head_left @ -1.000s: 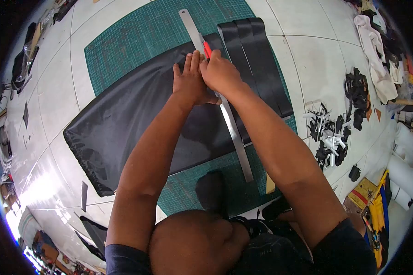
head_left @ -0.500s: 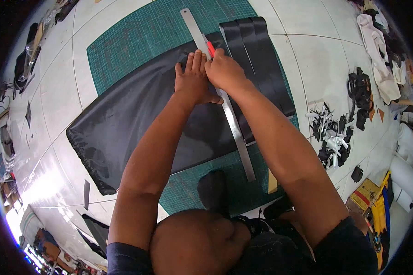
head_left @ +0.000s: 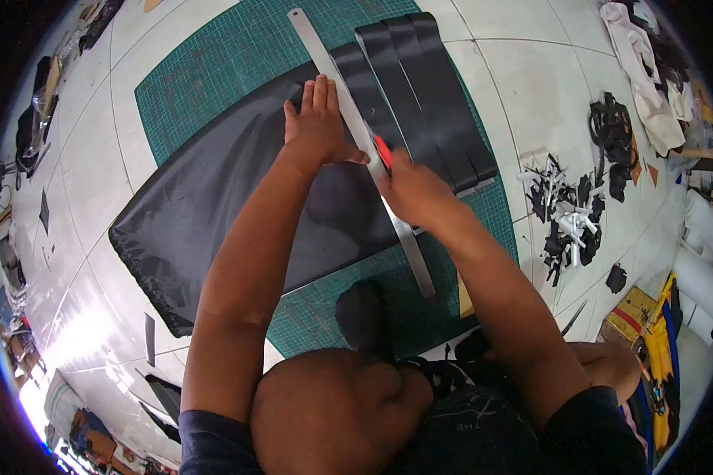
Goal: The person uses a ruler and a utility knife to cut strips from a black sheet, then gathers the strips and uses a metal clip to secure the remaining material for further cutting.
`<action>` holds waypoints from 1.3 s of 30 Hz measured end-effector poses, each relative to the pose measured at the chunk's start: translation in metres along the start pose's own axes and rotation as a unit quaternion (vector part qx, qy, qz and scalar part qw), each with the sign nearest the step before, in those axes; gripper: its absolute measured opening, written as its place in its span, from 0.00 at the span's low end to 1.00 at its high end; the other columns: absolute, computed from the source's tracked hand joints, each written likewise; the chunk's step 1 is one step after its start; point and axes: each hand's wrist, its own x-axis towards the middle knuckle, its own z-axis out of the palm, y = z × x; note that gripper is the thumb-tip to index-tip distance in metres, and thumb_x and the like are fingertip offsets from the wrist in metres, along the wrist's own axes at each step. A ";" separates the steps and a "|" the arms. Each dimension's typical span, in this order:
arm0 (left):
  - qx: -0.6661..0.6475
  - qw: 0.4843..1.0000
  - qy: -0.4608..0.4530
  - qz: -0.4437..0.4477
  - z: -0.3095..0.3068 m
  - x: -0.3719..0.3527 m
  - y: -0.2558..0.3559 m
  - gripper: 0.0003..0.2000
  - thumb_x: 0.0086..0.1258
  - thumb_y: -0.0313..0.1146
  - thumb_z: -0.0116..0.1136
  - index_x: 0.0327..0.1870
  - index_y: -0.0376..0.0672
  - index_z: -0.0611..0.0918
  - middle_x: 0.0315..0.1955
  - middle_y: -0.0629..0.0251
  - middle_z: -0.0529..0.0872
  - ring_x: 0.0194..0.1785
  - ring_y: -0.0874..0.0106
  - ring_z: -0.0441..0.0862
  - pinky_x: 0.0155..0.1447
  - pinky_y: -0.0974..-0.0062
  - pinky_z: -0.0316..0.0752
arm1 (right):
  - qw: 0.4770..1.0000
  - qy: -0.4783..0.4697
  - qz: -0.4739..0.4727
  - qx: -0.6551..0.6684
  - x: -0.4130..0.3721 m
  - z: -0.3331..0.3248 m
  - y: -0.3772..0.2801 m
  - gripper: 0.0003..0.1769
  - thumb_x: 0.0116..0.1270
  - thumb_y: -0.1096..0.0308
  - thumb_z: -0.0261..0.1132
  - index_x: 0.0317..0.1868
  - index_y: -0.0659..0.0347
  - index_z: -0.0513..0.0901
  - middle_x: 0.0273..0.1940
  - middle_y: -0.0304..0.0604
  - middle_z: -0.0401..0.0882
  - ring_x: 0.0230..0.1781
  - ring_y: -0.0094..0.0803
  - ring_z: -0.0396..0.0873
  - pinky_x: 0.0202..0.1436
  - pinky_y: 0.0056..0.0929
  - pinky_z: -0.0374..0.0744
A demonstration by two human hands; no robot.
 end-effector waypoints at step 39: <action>-0.229 0.870 0.418 0.128 -0.002 0.101 -0.060 0.24 0.63 0.44 0.70 0.57 0.41 0.80 0.52 0.51 0.82 0.57 0.52 0.79 0.62 0.57 0.73 | 0.949 0.162 0.062 0.263 -0.111 0.124 0.094 0.27 0.66 0.53 0.74 0.50 0.65 0.73 0.35 0.48 0.77 0.32 0.41 0.80 0.34 0.38 0.78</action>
